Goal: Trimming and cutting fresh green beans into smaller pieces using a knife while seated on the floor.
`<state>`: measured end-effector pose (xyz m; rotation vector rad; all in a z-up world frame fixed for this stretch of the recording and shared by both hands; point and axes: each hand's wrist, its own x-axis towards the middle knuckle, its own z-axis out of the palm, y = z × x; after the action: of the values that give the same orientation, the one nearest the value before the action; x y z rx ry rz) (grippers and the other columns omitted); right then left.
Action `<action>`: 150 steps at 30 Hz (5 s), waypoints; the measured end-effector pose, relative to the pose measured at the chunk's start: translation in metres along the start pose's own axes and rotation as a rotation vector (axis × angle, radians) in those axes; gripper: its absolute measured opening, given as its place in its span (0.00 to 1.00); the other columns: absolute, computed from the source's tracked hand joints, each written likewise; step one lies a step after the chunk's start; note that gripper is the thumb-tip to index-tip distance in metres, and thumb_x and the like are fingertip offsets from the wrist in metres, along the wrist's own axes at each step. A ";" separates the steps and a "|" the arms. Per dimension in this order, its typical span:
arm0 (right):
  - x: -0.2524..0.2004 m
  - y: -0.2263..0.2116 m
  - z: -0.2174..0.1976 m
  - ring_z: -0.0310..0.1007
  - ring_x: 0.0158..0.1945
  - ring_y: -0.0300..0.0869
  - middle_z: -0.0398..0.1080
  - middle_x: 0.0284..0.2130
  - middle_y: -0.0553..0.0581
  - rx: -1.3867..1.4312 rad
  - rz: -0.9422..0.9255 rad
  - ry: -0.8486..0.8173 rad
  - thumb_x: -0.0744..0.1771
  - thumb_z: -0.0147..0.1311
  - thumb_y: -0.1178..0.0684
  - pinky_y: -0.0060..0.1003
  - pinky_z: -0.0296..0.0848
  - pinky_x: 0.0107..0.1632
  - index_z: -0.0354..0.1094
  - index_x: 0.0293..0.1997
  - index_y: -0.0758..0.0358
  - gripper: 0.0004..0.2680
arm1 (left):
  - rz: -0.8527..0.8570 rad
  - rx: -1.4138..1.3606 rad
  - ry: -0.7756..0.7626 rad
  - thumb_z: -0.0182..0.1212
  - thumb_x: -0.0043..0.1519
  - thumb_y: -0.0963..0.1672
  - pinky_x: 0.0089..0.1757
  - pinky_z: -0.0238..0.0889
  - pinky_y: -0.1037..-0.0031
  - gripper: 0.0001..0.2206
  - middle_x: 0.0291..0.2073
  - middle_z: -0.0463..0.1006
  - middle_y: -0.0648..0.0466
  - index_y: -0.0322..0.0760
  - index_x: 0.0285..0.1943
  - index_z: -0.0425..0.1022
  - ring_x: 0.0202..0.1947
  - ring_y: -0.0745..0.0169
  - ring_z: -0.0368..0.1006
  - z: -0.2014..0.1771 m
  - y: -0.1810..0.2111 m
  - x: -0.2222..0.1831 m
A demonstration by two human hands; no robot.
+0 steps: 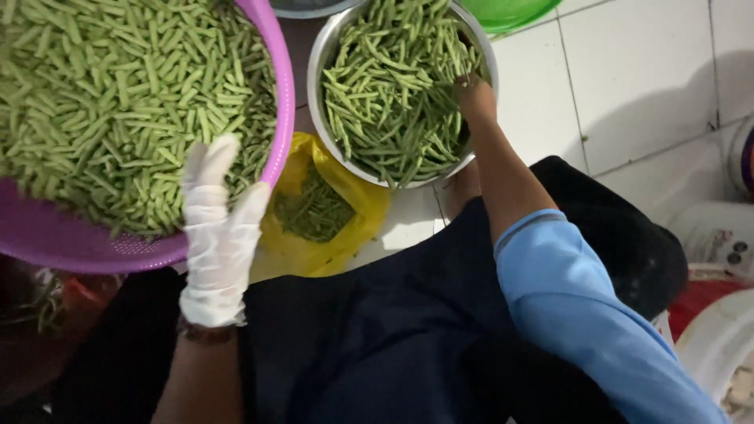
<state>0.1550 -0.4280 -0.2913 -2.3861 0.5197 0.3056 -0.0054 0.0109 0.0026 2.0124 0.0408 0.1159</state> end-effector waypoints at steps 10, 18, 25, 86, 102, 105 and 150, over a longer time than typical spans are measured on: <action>-0.101 -0.120 -0.101 0.74 0.33 0.53 0.75 0.35 0.63 -0.074 -0.613 0.238 0.67 0.54 0.56 0.44 0.73 0.37 0.71 0.43 0.66 0.05 | -0.314 -0.501 -0.267 0.53 0.60 0.41 0.52 0.63 0.71 0.22 0.61 0.71 0.42 0.30 0.65 0.67 0.57 0.53 0.68 0.036 0.005 0.012; -0.280 -0.234 -0.081 0.76 0.44 0.58 0.75 0.45 0.62 0.078 -1.374 -0.107 0.70 0.44 0.53 0.52 0.75 0.44 0.72 0.52 0.57 0.10 | -0.791 -1.262 -0.231 0.57 0.61 0.55 0.30 0.68 0.69 0.21 0.39 0.80 0.47 0.45 0.57 0.73 0.31 0.51 0.78 0.045 -0.021 0.026; -0.318 -0.244 -0.063 0.77 0.33 0.51 0.75 0.40 0.57 -0.076 -1.580 -0.088 0.69 0.53 0.51 0.44 0.76 0.32 0.72 0.47 0.57 0.06 | -0.603 -0.959 -0.093 0.72 0.54 0.41 0.28 0.78 0.67 0.18 0.35 0.82 0.47 0.42 0.54 0.79 0.27 0.54 0.81 0.035 -0.022 0.013; -0.286 -0.276 -0.020 0.53 0.13 0.32 0.52 0.20 0.48 1.076 -0.490 -0.459 0.71 0.21 0.35 0.27 0.58 0.13 0.60 0.46 0.66 0.23 | 0.095 -0.629 0.242 0.64 0.62 0.36 0.44 0.79 0.69 0.09 0.44 0.77 0.47 0.31 0.48 0.73 0.47 0.52 0.79 0.026 0.019 -0.023; -0.292 -0.269 -0.062 0.55 0.20 0.33 0.62 0.25 0.49 0.677 -0.488 -0.748 0.70 0.30 0.36 0.25 0.55 0.23 0.52 0.72 0.58 0.24 | -0.260 -1.538 0.029 0.56 0.65 0.35 0.30 0.70 0.73 0.19 0.37 0.76 0.46 0.41 0.64 0.67 0.29 0.58 0.74 0.011 -0.015 0.004; -0.279 -0.294 -0.059 0.54 0.16 0.30 0.60 0.21 0.44 0.645 -0.629 -0.835 0.66 0.32 0.23 0.23 0.56 0.16 0.41 0.75 0.63 0.35 | -0.278 -1.384 -0.115 0.52 0.63 0.33 0.29 0.68 0.74 0.25 0.31 0.74 0.47 0.40 0.70 0.59 0.25 0.59 0.70 0.011 -0.006 0.002; -0.076 -0.011 0.013 0.57 0.17 0.33 0.68 0.25 0.48 0.290 0.188 -0.179 0.65 0.56 0.53 0.30 0.57 0.18 0.75 0.50 0.56 0.10 | 0.244 -0.307 0.072 0.48 0.80 0.28 0.63 0.59 0.72 0.24 0.74 0.62 0.61 0.47 0.76 0.61 0.56 0.63 0.59 -0.070 0.003 0.004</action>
<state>0.0912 -0.3901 -0.2681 -2.0126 0.6573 0.4873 -0.0081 0.0726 0.0357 1.6988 -0.1678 0.3307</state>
